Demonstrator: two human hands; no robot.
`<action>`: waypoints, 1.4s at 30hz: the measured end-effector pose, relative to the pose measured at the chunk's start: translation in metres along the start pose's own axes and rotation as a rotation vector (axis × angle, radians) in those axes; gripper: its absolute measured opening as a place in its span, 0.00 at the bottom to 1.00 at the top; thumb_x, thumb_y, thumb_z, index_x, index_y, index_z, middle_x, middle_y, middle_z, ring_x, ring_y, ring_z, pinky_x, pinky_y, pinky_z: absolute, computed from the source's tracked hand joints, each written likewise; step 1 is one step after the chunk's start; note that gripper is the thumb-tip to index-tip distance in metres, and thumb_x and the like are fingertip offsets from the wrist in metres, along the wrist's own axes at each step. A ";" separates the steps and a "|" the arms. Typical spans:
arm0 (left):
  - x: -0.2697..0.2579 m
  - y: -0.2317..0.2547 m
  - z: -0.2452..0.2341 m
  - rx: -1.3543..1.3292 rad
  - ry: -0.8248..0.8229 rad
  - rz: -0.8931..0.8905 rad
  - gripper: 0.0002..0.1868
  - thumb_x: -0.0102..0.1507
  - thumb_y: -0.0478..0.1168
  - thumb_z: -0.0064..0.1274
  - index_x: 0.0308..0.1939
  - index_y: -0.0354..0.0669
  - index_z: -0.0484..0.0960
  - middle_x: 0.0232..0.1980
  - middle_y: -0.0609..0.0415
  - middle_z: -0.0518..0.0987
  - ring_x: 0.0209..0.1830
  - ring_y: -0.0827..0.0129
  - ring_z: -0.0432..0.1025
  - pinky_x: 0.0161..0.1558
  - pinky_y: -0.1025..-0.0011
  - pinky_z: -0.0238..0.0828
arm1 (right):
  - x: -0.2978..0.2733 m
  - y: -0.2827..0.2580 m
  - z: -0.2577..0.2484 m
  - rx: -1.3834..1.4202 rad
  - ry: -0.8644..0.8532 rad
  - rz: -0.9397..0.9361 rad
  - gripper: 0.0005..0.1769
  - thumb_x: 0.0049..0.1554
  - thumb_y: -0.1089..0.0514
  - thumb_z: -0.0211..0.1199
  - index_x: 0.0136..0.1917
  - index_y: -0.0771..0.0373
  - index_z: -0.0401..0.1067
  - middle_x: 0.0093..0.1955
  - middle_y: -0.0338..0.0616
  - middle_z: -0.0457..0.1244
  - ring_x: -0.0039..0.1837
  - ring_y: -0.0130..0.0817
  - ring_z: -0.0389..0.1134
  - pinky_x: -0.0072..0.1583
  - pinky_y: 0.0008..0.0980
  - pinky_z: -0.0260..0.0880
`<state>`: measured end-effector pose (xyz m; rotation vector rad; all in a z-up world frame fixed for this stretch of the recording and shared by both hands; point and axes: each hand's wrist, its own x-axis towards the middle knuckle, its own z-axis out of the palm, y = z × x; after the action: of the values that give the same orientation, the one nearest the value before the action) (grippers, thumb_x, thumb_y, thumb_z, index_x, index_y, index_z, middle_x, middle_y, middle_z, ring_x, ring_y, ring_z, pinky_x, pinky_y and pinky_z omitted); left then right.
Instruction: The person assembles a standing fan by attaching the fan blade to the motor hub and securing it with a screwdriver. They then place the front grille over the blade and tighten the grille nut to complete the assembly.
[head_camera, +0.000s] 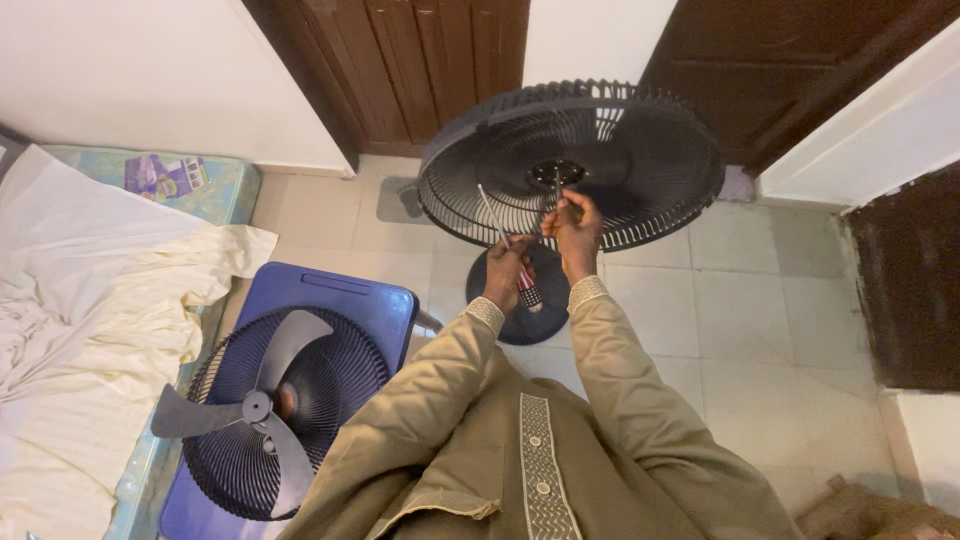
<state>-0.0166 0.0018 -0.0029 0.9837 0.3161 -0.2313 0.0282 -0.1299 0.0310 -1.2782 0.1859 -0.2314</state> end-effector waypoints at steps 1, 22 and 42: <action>0.000 0.001 0.000 0.010 0.011 -0.007 0.06 0.69 0.40 0.52 0.45 0.43 0.81 0.25 0.60 0.69 0.18 0.74 0.65 0.22 0.73 0.68 | 0.000 0.000 0.000 0.004 0.000 -0.003 0.12 0.67 0.61 0.57 0.62 0.67 0.68 0.37 0.43 0.66 0.36 0.29 0.69 0.39 0.29 0.73; -0.005 0.006 0.006 0.074 0.001 -0.021 0.08 0.68 0.43 0.50 0.46 0.45 0.79 0.25 0.60 0.70 0.18 0.75 0.65 0.21 0.74 0.66 | -0.005 0.012 -0.002 -0.086 0.091 0.094 0.18 0.66 0.50 0.59 0.48 0.69 0.69 0.35 0.50 0.69 0.33 0.32 0.71 0.37 0.30 0.75; -0.016 0.032 0.032 0.137 -0.132 0.037 0.08 0.72 0.37 0.41 0.52 0.45 0.75 0.34 0.58 0.74 0.24 0.79 0.64 0.24 0.78 0.65 | -0.016 -0.001 0.003 -0.560 0.175 -0.057 0.19 0.64 0.47 0.64 0.45 0.66 0.75 0.39 0.44 0.71 0.40 0.30 0.71 0.45 0.31 0.71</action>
<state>-0.0158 -0.0071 0.0437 1.1031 0.1629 -0.2857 0.0138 -0.1225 0.0327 -1.8212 0.3832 -0.3560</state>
